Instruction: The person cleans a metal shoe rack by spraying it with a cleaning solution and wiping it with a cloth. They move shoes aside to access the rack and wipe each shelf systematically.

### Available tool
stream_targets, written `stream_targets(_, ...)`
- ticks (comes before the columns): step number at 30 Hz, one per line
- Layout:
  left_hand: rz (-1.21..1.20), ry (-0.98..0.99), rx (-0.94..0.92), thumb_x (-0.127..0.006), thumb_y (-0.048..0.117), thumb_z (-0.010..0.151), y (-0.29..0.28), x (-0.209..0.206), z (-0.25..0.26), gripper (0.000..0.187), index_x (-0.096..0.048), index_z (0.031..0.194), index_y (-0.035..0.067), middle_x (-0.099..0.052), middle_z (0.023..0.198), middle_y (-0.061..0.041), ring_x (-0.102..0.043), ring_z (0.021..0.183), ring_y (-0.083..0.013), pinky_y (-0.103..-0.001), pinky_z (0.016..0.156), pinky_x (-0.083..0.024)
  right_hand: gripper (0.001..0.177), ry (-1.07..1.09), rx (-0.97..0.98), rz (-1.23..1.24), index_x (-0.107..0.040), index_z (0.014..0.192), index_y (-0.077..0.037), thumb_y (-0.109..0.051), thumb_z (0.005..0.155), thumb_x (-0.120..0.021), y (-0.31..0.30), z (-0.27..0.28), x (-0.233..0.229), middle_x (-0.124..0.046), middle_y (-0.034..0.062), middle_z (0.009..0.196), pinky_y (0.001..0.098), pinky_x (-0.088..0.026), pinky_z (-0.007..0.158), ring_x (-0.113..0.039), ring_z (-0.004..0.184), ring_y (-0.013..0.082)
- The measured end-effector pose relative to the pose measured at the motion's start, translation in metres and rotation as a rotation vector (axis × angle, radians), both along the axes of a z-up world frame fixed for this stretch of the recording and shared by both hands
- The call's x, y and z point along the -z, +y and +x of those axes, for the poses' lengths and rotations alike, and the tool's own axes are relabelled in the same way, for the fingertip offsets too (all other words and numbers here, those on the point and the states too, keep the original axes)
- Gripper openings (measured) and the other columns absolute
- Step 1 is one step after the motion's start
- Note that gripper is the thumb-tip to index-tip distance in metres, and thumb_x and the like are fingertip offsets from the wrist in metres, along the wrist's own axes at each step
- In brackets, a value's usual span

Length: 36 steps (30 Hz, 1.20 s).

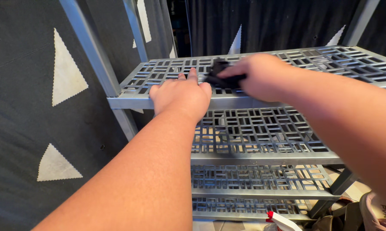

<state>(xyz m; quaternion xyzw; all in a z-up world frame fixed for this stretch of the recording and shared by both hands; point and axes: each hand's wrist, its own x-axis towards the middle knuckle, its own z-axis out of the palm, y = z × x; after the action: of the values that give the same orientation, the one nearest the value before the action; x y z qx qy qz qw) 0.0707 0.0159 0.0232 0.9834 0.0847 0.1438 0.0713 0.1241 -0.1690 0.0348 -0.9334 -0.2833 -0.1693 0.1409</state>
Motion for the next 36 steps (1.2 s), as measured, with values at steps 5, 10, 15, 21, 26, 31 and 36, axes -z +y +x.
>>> stream_targets(5, 0.010, 0.018, 0.004, -0.029, 0.041, 0.098, -0.001, -0.001, -0.001, 0.060, -0.036, 0.157, 0.033, -0.036, 0.162, -0.001, -0.051, 0.133, -0.0214, -0.050, 0.107, -0.031, 0.066, 0.105, 0.527, -0.002, -0.076, 0.128, -0.042, 0.002, 0.081, -0.064, -0.092, 0.005, -0.009, -0.077, 0.0079, 0.120, 0.0395, -0.059, 0.089, -0.076, 0.095, 0.0264)
stream_targets(10, 0.020, 0.013, 0.008, -0.029, 0.038, 0.098, 0.002, 0.002, -0.002, 0.059, -0.038, 0.157, 0.034, -0.036, 0.163, -0.004, -0.055, 0.131, -0.0229, -0.051, 0.109, -0.030, 0.070, 0.035, 0.763, -0.168, -0.069, 0.140, -0.039, -0.004, 0.079, -0.070, -0.120, 0.012, -0.015, -0.077, 0.0138, 0.119, 0.0441, -0.061, 0.084, -0.077, 0.097, 0.0313)
stream_targets(15, 0.023, -0.009, 0.009, -0.029, 0.041, 0.098, -0.002, 0.000, 0.000, 0.059, -0.037, 0.156, 0.034, -0.039, 0.160, -0.005, -0.052, 0.133, -0.0220, -0.052, 0.111, -0.027, 0.066, 0.015, 0.541, -0.090, -0.069, 0.137, -0.035, -0.005, 0.078, -0.067, -0.076, 0.014, 0.002, -0.070, 0.0118, 0.130, 0.0440, -0.054, 0.098, -0.068, 0.115, 0.0340)
stream_targets(21, -0.009, -0.019, 0.023, -0.025, 0.059, 0.101, 0.000, 0.002, 0.002, 0.065, -0.028, 0.160, 0.031, -0.048, 0.155, 0.001, -0.048, 0.137, -0.0210, -0.053, 0.110, -0.028, 0.060, 0.138, 0.010, 0.278, -0.056, 0.143, -0.030, -0.026, 0.085, -0.068, 0.005, -0.004, 0.000, -0.071, 0.0090, 0.130, 0.0355, -0.052, 0.100, -0.068, 0.118, 0.0240)
stream_targets(26, -0.199, -0.104, 0.037, -0.027, 0.054, 0.099, 0.014, 0.002, 0.022, 0.068, -0.019, 0.163, 0.030, -0.046, 0.156, 0.001, -0.051, 0.136, -0.0260, -0.061, 0.117, -0.018, 0.062, 0.172, 0.024, 0.727, -0.046, 0.158, -0.026, -0.043, 0.100, -0.058, -0.019, -0.027, -0.023, -0.057, 0.0069, 0.146, 0.0469, -0.046, 0.092, -0.048, 0.129, 0.0239)
stream_targets(31, -0.382, -0.237, 0.005, -0.024, 0.047, 0.106, 0.012, -0.024, 0.038, 0.057, -0.050, 0.152, 0.027, -0.040, 0.165, 0.000, -0.047, 0.144, -0.0360, -0.070, 0.113, -0.028, 0.050, 0.120, 0.612, 0.155, -0.060, 0.146, -0.024, -0.051, 0.106, -0.045, -0.076, -0.021, -0.003, -0.070, 0.0157, 0.133, 0.0490, -0.045, 0.109, -0.063, 0.124, 0.0365)
stream_targets(36, -0.552, -0.031, -0.002, -0.030, 0.074, 0.096, -0.059, -0.051, 0.016, 0.086, -0.036, 0.158, 0.014, -0.037, 0.162, -0.020, -0.035, 0.150, -0.0393, -0.056, 0.123, -0.024, 0.049, 0.114, 0.656, -0.091, -0.063, 0.141, -0.034, -0.052, 0.102, -0.040, -0.076, -0.017, 0.008, -0.066, 0.0050, 0.139, 0.0504, -0.046, 0.107, -0.058, 0.130, 0.0325)
